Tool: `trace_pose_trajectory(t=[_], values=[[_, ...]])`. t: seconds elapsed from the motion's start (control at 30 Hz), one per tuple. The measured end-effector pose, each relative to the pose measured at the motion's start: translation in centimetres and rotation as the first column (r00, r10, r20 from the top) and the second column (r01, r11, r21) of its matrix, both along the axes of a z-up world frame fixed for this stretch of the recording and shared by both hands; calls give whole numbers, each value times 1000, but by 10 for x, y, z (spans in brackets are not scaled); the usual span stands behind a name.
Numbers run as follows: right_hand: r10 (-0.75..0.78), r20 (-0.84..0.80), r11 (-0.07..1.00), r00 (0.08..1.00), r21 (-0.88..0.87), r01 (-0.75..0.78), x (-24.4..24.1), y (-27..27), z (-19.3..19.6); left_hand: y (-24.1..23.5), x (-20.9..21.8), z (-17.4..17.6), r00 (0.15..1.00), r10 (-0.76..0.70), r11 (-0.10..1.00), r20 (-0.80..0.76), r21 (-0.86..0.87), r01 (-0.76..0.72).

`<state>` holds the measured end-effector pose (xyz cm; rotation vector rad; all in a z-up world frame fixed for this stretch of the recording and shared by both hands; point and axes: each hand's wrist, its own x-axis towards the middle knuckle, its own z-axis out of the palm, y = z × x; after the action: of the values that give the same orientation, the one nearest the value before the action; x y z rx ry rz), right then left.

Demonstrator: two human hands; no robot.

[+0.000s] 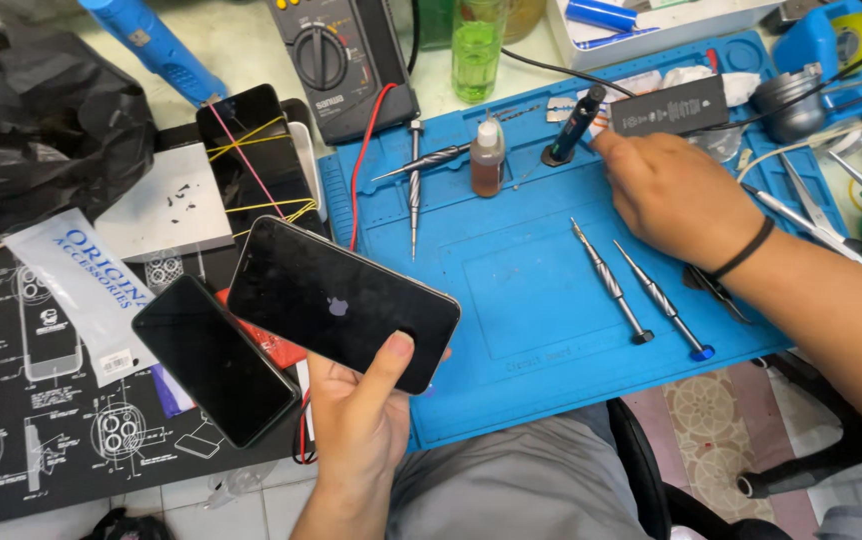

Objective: The person holds a smartphone and presses the power button to wake the screen. They then use a small metal tool to press the side buttons and test the touch screen by entering a passcode. The phone is placed on the workbench at the end.

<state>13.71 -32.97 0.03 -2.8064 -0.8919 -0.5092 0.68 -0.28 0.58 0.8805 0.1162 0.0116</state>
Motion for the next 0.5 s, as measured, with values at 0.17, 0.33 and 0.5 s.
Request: trace_pose_trajectory(t=[0.17, 0.33, 0.5], values=[[-149, -165, 941, 975, 278, 190, -24, 6, 3, -8, 3, -4, 999, 44, 998, 13, -46, -43], [-199, -335, 830, 921, 442, 340, -46, 10, 8, -20, 4, -6, 999, 48, 997, 20, -64, -47], [212, -562, 336, 800, 810, 480, -94, 46, 19, -29, 6, -5, 998, 63, 991, 25, -118, -60]])
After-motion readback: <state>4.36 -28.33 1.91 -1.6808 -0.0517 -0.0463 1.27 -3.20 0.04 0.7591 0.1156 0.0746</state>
